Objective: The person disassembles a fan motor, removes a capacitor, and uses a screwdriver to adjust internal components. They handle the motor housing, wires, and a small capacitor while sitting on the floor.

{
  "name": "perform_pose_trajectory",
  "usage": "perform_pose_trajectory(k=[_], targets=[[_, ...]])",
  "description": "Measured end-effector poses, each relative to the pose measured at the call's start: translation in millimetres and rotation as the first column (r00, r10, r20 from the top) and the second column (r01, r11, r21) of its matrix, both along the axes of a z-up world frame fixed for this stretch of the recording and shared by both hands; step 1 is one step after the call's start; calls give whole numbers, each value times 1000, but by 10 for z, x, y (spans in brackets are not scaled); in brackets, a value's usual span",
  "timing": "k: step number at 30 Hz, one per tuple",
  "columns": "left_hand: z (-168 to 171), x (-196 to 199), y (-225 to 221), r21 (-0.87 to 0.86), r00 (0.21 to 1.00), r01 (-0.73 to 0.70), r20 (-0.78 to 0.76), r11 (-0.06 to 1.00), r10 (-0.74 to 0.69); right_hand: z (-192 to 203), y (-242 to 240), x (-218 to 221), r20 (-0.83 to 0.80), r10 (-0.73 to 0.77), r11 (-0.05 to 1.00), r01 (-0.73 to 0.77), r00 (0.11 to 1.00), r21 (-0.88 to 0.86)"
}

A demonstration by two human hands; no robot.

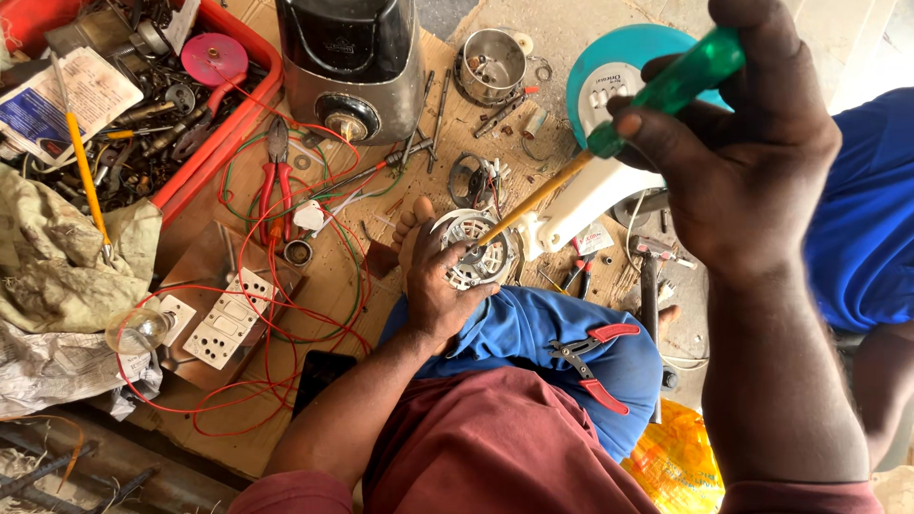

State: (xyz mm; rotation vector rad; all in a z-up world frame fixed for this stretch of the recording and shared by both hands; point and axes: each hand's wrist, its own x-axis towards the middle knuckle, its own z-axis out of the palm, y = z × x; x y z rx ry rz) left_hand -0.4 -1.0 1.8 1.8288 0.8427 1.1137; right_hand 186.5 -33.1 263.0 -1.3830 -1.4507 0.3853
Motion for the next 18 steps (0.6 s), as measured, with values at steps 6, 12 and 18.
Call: perform_pose_trajectory(k=[6,12,18], targets=[[59,0,1,-64,1000,19,25,998,-18,57,-36,-7,-127,146,988,-152,981,-41],[95,2,2,-64,998,38,44,997,-35,108,-58,0,-193,141,985,-157,971,-70],[71,-7,-11,-87,999,32,21,996,-30,30,-46,32,-178,93,994,-103,980,-49]])
